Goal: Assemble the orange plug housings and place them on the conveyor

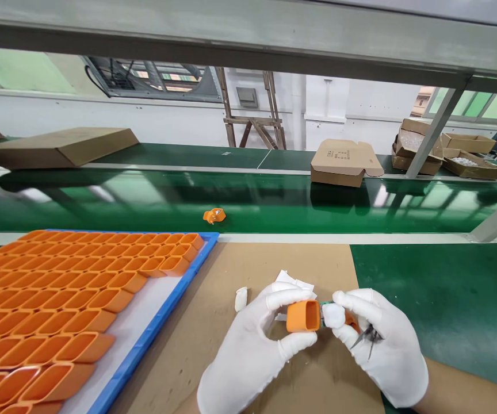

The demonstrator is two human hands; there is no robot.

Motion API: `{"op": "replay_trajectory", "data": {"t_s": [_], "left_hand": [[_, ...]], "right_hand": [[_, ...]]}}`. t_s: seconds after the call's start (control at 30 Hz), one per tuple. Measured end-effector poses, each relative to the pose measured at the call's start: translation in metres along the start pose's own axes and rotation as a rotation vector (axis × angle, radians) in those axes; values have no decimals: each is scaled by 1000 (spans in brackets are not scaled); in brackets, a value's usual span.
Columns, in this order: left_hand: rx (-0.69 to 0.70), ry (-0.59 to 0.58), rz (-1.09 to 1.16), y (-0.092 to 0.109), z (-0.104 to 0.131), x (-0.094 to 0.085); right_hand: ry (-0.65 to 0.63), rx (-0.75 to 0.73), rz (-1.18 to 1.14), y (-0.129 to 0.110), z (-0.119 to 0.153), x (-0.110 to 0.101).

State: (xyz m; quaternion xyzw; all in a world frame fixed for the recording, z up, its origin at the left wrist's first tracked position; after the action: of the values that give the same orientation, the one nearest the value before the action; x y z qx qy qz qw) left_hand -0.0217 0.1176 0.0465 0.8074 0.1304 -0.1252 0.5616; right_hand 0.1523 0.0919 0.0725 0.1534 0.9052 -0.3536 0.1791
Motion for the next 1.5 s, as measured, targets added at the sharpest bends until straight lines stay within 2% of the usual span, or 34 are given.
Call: {"op": "replay_trajectory", "data": {"t_s": [0.07, 0.13, 0.4, 0.57, 0.87, 1.1, 1.23, 1.37, 1.5], "left_hand": [[-12, -75, 24, -1, 1, 8], [-7, -102, 40, 1, 2, 12], [85, -83, 27, 7, 4, 10], [130, -87, 62, 16, 3, 9], [146, -83, 60, 19, 5, 10], [206, -41, 82, 24, 6, 7], [264, -43, 177, 29, 9, 8], [230, -14, 178, 22, 13, 11], [85, 41, 168, 3, 13, 17]], "right_hand": [[-15, -30, 19, -6, 0, 1], [-24, -74, 2, -12, 0, 2], [-22, -134, 20, -20, -1, 4], [-7, -115, 61, -17, 2, 2], [-55, -118, 117, -21, 1, 7], [-199, -69, 261, -19, 1, 16], [-158, -121, 292, -27, 1, 12], [-174, -150, 493, -27, 10, 19], [-124, -35, 656, -15, 17, 19]]}}
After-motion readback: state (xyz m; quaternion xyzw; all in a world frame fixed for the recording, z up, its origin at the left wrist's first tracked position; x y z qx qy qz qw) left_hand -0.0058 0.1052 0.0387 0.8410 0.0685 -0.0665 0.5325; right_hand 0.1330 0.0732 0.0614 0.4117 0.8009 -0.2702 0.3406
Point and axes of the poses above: each hand's wrist, its own z-axis away from the middle knuckle, its own x-axis out of the palm, y = z × x, the point moved 10 cm from there along -z, towards the middle knuckle, and after that the axes turned 2 degrees about z, right-handed, at the moved point
